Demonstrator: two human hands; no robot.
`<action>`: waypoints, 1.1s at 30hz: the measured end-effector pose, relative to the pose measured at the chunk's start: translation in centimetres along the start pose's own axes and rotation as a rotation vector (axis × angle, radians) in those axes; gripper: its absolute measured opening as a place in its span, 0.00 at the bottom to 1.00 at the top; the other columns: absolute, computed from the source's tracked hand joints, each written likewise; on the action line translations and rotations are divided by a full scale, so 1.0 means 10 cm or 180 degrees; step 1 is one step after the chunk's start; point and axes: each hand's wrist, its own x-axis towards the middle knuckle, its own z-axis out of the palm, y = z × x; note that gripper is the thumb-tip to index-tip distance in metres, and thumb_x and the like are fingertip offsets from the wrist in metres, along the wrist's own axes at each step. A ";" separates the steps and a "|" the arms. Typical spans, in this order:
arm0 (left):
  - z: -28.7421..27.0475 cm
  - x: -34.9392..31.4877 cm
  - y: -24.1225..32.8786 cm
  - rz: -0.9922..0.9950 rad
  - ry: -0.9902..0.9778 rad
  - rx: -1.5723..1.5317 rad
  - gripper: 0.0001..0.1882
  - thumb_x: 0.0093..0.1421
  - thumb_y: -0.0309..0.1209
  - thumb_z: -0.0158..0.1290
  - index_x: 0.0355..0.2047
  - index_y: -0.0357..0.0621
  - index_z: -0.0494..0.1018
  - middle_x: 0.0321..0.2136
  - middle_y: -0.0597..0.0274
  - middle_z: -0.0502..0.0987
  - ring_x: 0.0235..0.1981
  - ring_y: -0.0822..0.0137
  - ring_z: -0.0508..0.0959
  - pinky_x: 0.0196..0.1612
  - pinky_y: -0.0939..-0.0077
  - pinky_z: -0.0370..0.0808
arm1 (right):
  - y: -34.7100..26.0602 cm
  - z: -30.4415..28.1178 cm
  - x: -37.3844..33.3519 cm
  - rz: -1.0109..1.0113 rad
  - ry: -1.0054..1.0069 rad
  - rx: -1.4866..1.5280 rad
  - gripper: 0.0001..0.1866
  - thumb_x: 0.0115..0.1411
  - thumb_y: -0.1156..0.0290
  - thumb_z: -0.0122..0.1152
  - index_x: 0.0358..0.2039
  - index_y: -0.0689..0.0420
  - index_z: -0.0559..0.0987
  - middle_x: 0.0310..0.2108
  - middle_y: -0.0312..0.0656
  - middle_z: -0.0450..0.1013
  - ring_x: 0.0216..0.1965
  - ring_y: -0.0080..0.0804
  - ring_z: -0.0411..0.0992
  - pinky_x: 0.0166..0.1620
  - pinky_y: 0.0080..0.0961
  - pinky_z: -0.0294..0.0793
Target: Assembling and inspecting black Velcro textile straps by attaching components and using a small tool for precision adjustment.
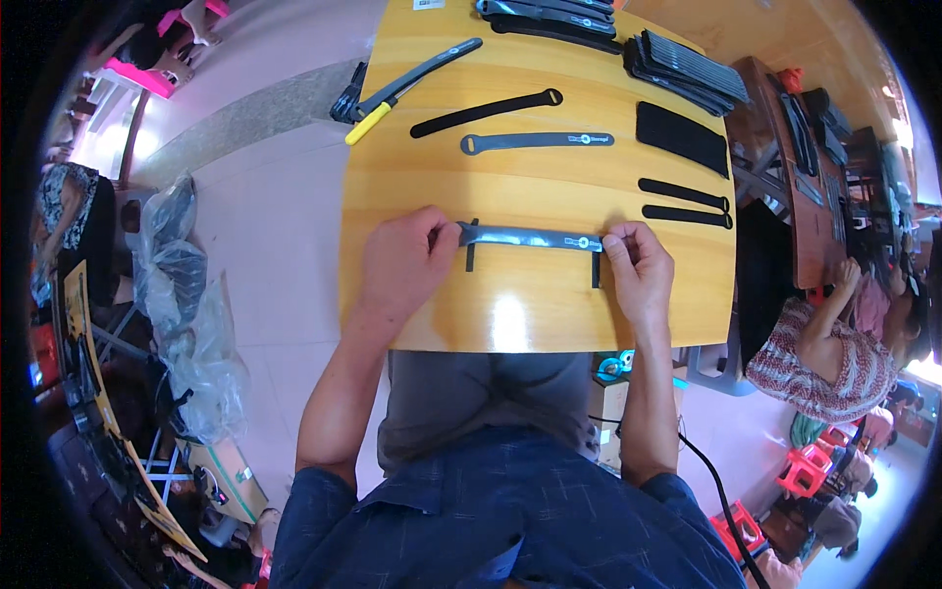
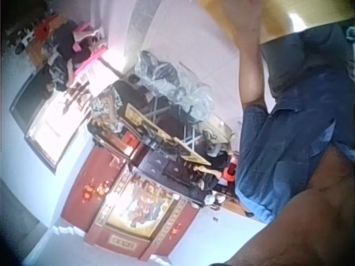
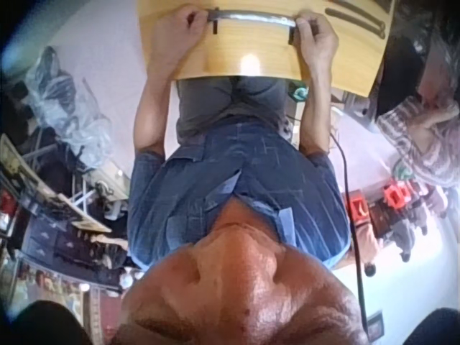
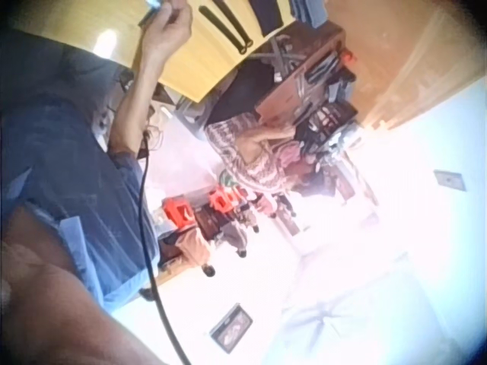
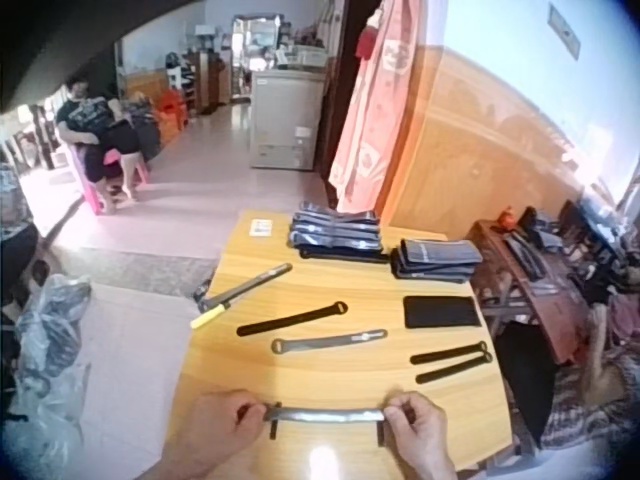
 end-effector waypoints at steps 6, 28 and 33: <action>0.02 -0.01 0.01 0.0075 0.0055 0.0103 0.10 0.62 0.35 0.58 0.28 0.43 0.78 0.25 0.50 0.81 0.28 0.46 0.82 0.32 0.54 0.77 | 0.04 0.01 0.01 -0.0073 0.0110 -0.0075 0.06 0.66 0.72 0.65 0.34 0.61 0.80 0.23 0.33 0.74 0.25 0.18 0.69 0.31 0.19 0.71; 0.07 -0.02 0.04 0.0033 0.0198 0.0103 0.09 0.61 0.34 0.58 0.27 0.44 0.77 0.23 0.50 0.79 0.26 0.46 0.80 0.30 0.54 0.75 | 0.06 0.04 0.00 -0.0024 0.0110 -0.0131 0.05 0.65 0.74 0.66 0.34 0.62 0.80 0.23 0.34 0.74 0.25 0.18 0.69 0.31 0.19 0.71; 0.09 -0.02 0.01 0.0172 0.0248 0.0261 0.08 0.61 0.33 0.59 0.27 0.43 0.77 0.22 0.50 0.79 0.25 0.46 0.80 0.29 0.54 0.75 | 0.01 0.05 0.00 -0.0071 0.0157 -0.0297 0.05 0.63 0.74 0.66 0.34 0.62 0.80 0.25 0.40 0.76 0.26 0.27 0.74 0.33 0.26 0.74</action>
